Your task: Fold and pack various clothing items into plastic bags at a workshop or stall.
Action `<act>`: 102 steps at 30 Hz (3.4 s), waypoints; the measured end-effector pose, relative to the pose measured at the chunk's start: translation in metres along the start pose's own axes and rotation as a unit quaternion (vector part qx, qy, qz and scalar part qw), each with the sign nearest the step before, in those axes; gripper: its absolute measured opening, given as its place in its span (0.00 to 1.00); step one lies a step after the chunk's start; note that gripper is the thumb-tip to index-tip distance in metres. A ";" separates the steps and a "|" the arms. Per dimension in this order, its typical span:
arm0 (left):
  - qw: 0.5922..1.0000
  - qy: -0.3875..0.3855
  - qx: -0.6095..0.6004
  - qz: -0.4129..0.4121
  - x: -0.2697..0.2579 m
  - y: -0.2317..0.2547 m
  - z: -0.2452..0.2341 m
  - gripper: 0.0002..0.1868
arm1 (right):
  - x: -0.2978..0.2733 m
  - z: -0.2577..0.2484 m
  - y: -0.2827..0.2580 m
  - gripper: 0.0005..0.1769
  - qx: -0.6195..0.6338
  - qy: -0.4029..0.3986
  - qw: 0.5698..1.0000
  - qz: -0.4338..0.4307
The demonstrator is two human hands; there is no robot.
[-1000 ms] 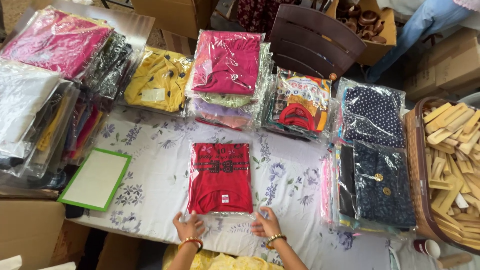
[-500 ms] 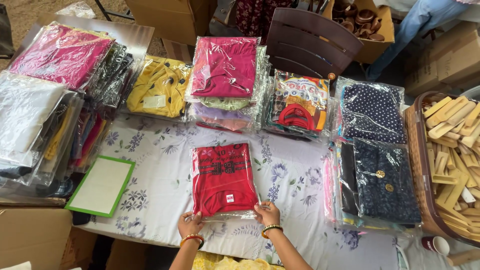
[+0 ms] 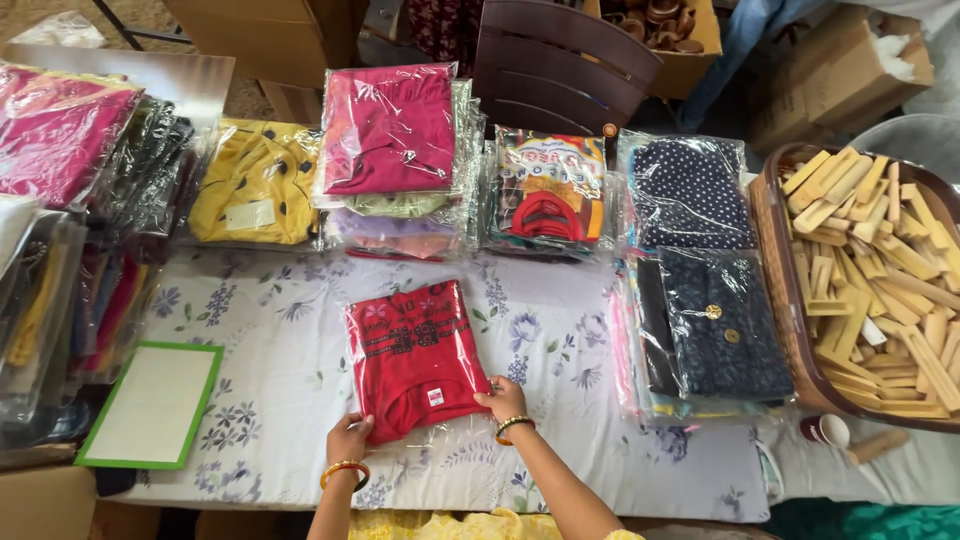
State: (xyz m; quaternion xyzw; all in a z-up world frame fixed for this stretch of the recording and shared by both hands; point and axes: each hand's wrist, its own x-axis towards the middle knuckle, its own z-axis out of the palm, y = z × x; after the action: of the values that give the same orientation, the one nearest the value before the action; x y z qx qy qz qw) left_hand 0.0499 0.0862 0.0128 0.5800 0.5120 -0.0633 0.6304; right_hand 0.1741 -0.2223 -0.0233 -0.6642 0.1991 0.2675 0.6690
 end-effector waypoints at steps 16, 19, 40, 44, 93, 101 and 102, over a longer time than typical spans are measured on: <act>0.993 -0.031 0.061 0.092 -0.011 -0.010 0.020 0.26 | -0.046 -0.025 -0.047 0.37 -0.066 -0.035 0.996 0.039; 0.988 -0.032 0.111 0.106 -0.021 0.002 0.018 0.33 | -0.047 -0.025 -0.059 0.33 -0.067 -0.052 0.994 0.068; 0.966 0.018 0.042 0.255 -0.061 0.023 0.017 0.35 | -0.039 -0.018 0.009 0.24 -0.075 0.024 0.968 -0.238; 0.982 0.011 0.088 0.167 -0.040 0.006 0.018 0.35 | 0.000 -0.030 0.050 0.27 -0.043 0.019 0.990 -0.131; 0.933 -0.109 -0.041 0.340 -0.083 0.235 -0.025 0.31 | -0.083 0.048 -0.241 0.23 -0.091 0.002 0.909 -0.406; 0.893 -0.048 0.008 0.447 0.009 0.371 -0.172 0.31 | 0.000 0.254 -0.291 0.24 0.012 -0.078 0.891 -0.447; 0.893 -0.048 0.006 0.448 0.023 0.389 -0.187 0.31 | 0.009 0.279 -0.299 0.24 0.011 -0.079 0.890 -0.449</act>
State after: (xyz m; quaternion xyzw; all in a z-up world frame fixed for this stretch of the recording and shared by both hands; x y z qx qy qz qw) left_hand 0.2157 0.3714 0.2929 0.7480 0.1672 0.1948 0.6120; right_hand 0.3429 0.0641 0.2156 -0.6523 -0.1709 -0.0115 0.7383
